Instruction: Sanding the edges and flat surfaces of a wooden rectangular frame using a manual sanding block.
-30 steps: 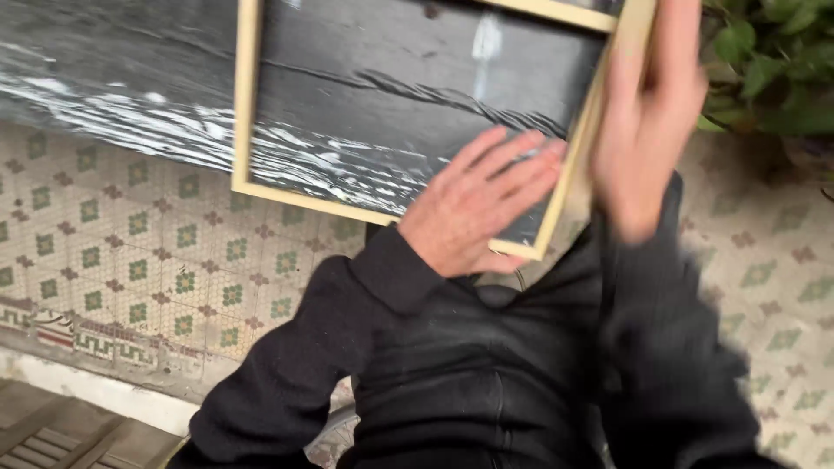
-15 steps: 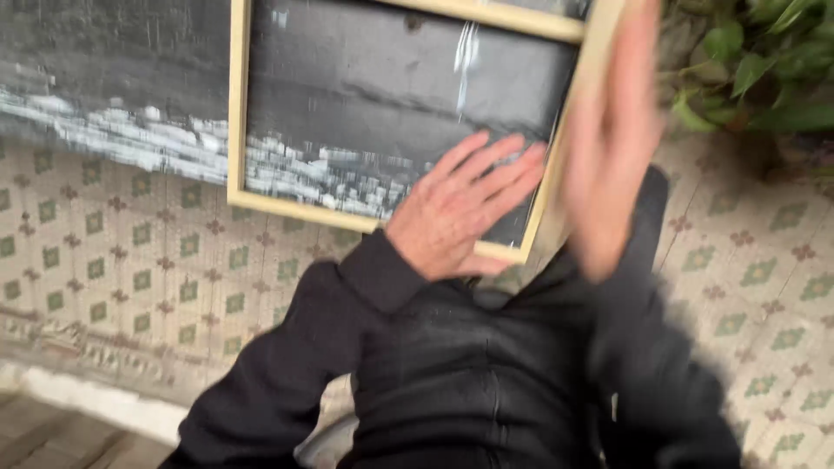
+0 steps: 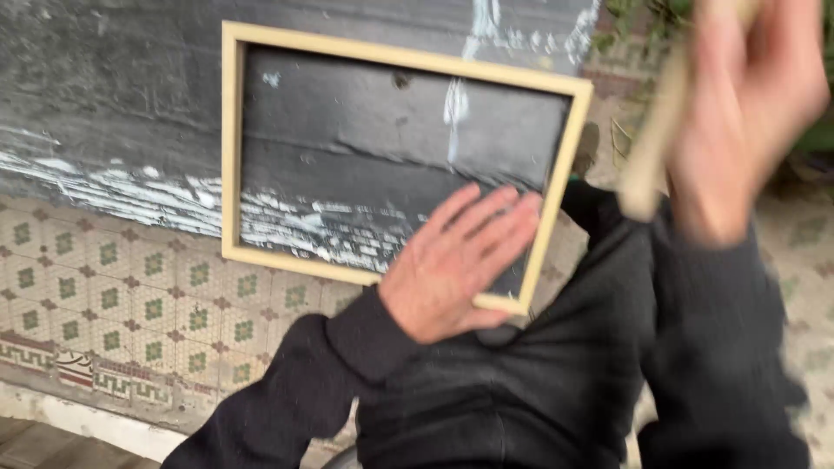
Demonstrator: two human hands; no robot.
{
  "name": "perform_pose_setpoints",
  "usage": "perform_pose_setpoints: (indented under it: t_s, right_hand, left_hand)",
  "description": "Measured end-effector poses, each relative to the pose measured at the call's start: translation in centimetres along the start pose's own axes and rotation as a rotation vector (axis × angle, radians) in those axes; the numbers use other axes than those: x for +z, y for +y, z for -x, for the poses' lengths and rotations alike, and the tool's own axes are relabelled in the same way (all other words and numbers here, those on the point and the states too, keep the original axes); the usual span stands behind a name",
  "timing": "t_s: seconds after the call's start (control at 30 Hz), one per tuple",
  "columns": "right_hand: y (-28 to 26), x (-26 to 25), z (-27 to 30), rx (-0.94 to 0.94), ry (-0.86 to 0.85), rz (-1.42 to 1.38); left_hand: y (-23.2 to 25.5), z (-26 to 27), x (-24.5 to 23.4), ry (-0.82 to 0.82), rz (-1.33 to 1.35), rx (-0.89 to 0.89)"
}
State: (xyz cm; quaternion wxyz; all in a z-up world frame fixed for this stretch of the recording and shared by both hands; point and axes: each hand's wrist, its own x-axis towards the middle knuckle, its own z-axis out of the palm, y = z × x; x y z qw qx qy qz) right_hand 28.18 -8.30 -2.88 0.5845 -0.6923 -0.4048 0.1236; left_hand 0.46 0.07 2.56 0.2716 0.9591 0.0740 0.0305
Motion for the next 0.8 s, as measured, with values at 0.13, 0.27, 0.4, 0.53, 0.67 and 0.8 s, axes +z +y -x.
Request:
perform_pose_setpoints:
  t_s: [0.13,0.27,0.4,0.53,0.67,0.8]
  right_hand:
    - [-2.3,-0.9,9.5,0.156,-0.007,-0.271]
    - [-2.8,-1.4,14.7,0.330,-0.006,-0.077]
    - [-2.8,-2.4,18.2,0.556,0.057,-0.174]
    - [-1.9,-3.2,18.7,0.574,0.125,-0.200]
    - [-4.2,-3.8,19.6,0.705,0.161,-0.289]
    - [-4.7,-4.2,19.0,0.672,0.171,-0.356]
  left_hand:
    - [0.7,1.4,0.0,-0.075,0.093,-0.040]
    - [0.6,-0.1,-0.9,-0.094,0.003,-0.040]
    - [1.3,-0.4,-2.3,-0.145,-0.044,-0.085]
    - [-2.1,-1.8,-6.2,-0.146,-0.019,0.014]
    - [-6.8,-2.8,-10.0,0.134,-0.247,-0.029]
    - [-12.3,-4.3,-9.7,0.201,-0.486,0.020]
